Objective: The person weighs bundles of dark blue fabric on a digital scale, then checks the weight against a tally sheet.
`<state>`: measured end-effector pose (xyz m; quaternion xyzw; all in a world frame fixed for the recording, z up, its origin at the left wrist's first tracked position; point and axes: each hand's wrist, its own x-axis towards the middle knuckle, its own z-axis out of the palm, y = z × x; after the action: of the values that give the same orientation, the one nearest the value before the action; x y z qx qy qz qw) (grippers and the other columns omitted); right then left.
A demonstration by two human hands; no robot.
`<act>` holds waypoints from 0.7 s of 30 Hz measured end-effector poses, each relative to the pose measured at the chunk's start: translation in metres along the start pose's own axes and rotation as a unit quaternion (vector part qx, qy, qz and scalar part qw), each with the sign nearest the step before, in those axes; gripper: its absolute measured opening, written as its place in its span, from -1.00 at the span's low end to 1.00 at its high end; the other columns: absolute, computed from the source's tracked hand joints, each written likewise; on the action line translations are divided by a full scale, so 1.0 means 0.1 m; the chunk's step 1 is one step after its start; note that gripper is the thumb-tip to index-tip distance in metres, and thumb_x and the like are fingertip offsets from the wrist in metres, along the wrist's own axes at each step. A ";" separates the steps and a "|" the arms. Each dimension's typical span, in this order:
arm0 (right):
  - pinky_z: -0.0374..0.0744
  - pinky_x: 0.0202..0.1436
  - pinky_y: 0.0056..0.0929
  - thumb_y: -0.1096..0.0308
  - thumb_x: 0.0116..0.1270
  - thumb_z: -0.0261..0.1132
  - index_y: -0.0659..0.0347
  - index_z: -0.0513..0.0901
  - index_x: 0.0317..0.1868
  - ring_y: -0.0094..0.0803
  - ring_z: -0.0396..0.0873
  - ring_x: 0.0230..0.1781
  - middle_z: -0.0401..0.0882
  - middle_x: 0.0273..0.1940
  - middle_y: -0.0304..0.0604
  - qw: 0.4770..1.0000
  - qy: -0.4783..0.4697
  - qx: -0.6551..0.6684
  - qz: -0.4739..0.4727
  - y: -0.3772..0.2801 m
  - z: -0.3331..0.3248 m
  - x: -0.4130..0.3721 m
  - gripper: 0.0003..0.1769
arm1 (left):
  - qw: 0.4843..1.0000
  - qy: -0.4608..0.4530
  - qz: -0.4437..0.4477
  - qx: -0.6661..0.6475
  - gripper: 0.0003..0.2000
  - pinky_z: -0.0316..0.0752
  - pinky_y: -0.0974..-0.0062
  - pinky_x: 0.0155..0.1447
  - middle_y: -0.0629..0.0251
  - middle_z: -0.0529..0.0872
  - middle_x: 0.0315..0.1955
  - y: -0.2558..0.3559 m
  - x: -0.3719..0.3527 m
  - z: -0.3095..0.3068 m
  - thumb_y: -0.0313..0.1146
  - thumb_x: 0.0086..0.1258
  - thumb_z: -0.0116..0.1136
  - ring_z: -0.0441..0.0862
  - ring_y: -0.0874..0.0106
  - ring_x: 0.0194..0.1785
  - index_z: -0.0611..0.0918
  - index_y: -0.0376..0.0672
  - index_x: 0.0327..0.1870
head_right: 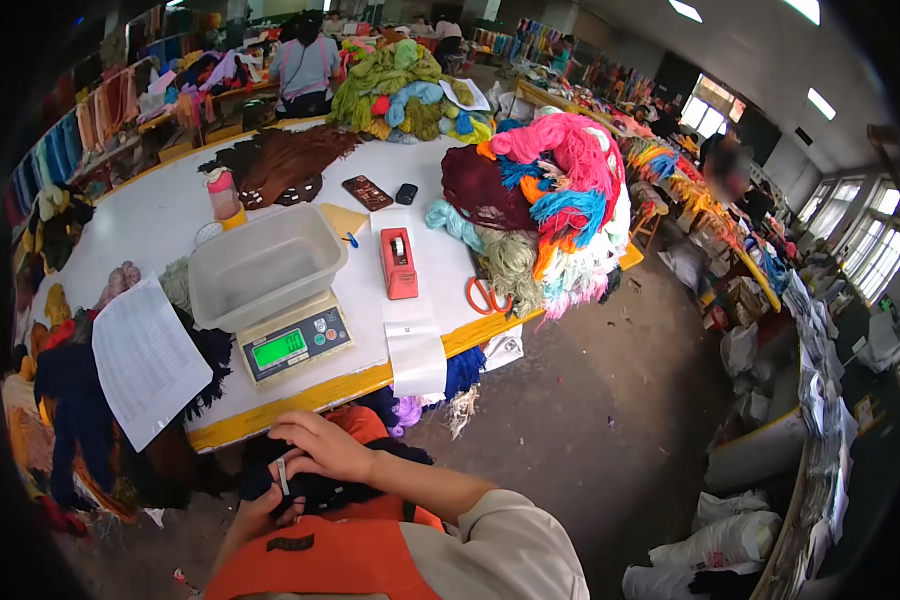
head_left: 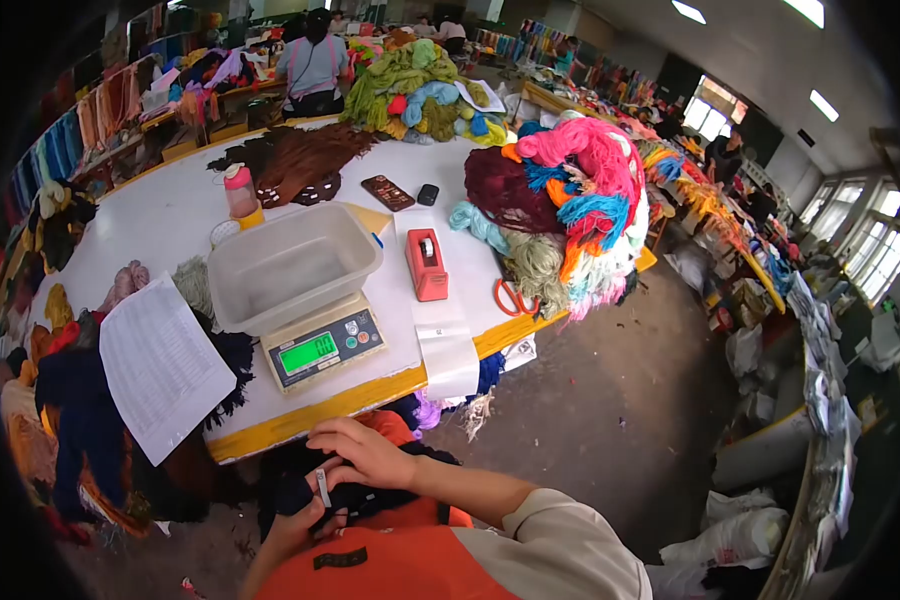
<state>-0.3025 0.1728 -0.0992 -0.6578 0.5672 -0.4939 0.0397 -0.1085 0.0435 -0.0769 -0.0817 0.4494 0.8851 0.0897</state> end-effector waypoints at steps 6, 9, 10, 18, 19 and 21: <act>0.49 0.29 -0.21 0.26 0.13 0.53 0.22 0.48 0.26 -0.02 0.46 0.23 0.41 0.24 0.02 0.999 -0.010 0.033 0.034 0.00 0.12 -0.01 -0.31 | 0.999 0.043 -0.017 -0.004 -0.31 0.55 0.57 -0.23 0.31 0.62 -0.25 0.00 -0.03 0.07 -0.23 0.46 0.24 0.59 0.54 -0.32 0.22 -0.08 0.55; 0.49 0.24 -0.22 0.29 0.14 0.53 0.21 0.43 0.24 -0.08 0.49 0.12 0.42 0.18 0.00 0.991 0.012 0.077 0.108 -0.07 0.15 -0.03 -0.31 | 0.994 0.106 -0.013 -0.013 -0.32 0.47 0.64 -0.34 0.31 0.62 -0.34 -0.01 -0.03 0.15 -0.35 0.45 0.18 0.57 0.55 -0.39 0.19 -0.07 0.57; 0.49 0.23 -0.25 0.31 0.16 0.52 0.21 0.41 0.25 -0.12 0.50 0.10 0.42 0.15 -0.01 0.989 0.038 0.078 0.123 -0.09 0.18 -0.03 -0.32 | 0.994 0.107 -0.015 -0.014 -0.32 0.47 0.64 -0.34 0.31 0.62 -0.34 -0.01 -0.04 0.15 -0.35 0.45 0.18 0.57 0.55 -0.39 0.19 -0.07 0.57; 0.50 0.06 -0.42 0.01 0.64 0.03 0.24 0.34 0.15 -0.43 0.49 -0.02 0.46 -0.08 -0.15 0.884 -0.043 0.401 0.234 -0.18 0.39 -0.16 -0.57 | 0.980 0.157 0.068 0.098 -0.18 0.43 0.66 -0.37 0.30 0.63 -0.24 -0.08 0.07 0.06 -0.44 0.43 0.24 0.58 0.58 -0.36 0.00 -0.06 0.62; 0.49 0.10 -0.42 -0.07 0.64 -0.02 0.23 0.30 0.20 -0.42 0.50 -0.01 0.48 -0.02 -0.15 0.853 -0.116 0.427 0.277 -0.21 0.30 -0.13 -0.51 | 0.980 0.156 0.067 0.099 -0.18 0.43 0.66 -0.37 0.30 0.63 -0.24 -0.08 0.07 0.04 -0.44 0.43 0.24 0.58 0.58 -0.36 0.00 -0.06 0.62; 0.49 0.09 -0.48 -0.10 0.63 -0.04 0.14 0.26 0.29 -0.45 0.50 -0.02 0.46 0.00 -0.15 0.838 -0.240 0.391 0.294 -0.12 0.24 -0.08 -0.48 | 0.970 0.126 0.062 0.200 -0.15 0.45 0.63 -0.36 0.22 0.67 -0.15 -0.13 0.06 -0.06 -0.33 0.46 0.26 0.61 0.52 -0.35 -0.04 -0.04 0.63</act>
<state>-0.2760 0.1710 -0.1094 -0.4881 0.4658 -0.4662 0.5722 -0.1112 0.0465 -0.0925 -0.1450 0.6295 0.7633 -0.0088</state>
